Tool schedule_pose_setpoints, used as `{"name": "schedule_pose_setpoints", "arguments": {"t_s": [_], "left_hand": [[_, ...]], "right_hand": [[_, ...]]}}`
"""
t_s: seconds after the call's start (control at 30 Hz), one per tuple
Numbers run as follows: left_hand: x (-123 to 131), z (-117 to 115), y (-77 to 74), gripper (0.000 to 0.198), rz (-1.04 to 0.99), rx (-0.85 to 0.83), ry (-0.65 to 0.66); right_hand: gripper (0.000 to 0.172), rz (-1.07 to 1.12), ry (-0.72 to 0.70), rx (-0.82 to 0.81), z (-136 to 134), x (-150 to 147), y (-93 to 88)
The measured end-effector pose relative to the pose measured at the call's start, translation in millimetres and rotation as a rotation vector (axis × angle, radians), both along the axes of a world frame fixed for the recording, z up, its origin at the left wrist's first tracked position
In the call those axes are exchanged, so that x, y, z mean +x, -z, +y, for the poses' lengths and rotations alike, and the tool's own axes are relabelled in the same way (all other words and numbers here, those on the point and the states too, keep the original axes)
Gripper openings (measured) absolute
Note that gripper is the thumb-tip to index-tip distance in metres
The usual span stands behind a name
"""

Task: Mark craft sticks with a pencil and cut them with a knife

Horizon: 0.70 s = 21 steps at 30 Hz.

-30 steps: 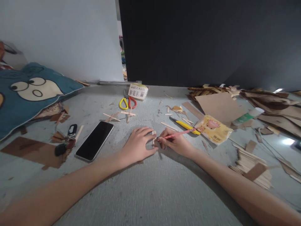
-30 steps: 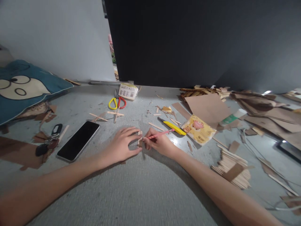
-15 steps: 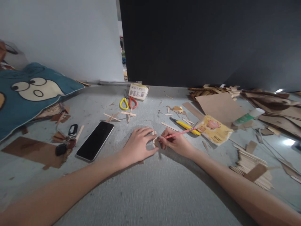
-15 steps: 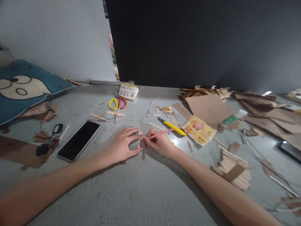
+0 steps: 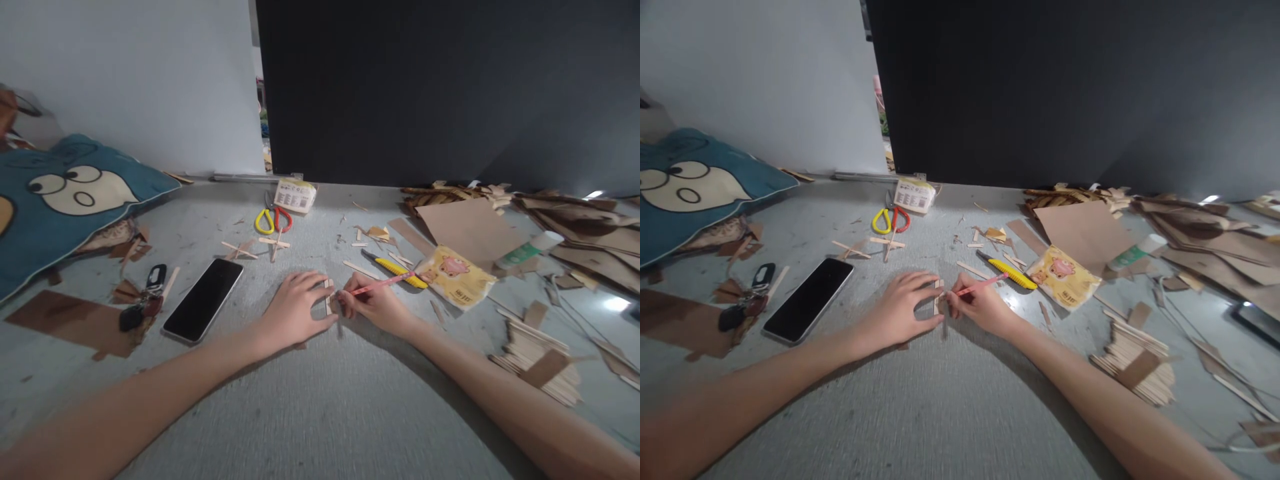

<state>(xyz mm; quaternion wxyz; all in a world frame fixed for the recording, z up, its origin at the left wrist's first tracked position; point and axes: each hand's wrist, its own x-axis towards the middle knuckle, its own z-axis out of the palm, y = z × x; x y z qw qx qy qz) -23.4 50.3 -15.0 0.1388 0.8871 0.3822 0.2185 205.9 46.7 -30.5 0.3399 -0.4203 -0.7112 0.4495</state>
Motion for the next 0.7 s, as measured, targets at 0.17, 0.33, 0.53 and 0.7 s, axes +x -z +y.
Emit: {"name": "schedule_pose_setpoints", "arguments": {"t_s": [0.17,0.33,0.53,0.7], "left_hand": [[-0.8,-1.0,-1.4,0.042,-0.004,-0.021,0.002],[-1.2,-0.6,-0.7,0.041,-0.018,-0.019,-0.001],[-1.8,-0.7,1.7,0.043,-0.013,-0.023,-0.005],[-3.3,-2.3,3.6,0.044,-0.029,-0.014,-0.025]], "right_hand": [[0.045,0.003,-0.017,0.023,0.2,0.4,0.4],[0.043,0.026,-0.015,0.037,0.5,0.7,0.4],[0.044,0.083,0.006,0.035,-0.4,-0.4,0.9],[0.044,0.178,0.243,0.140,-1.8,-2.0,-5.0]]}}
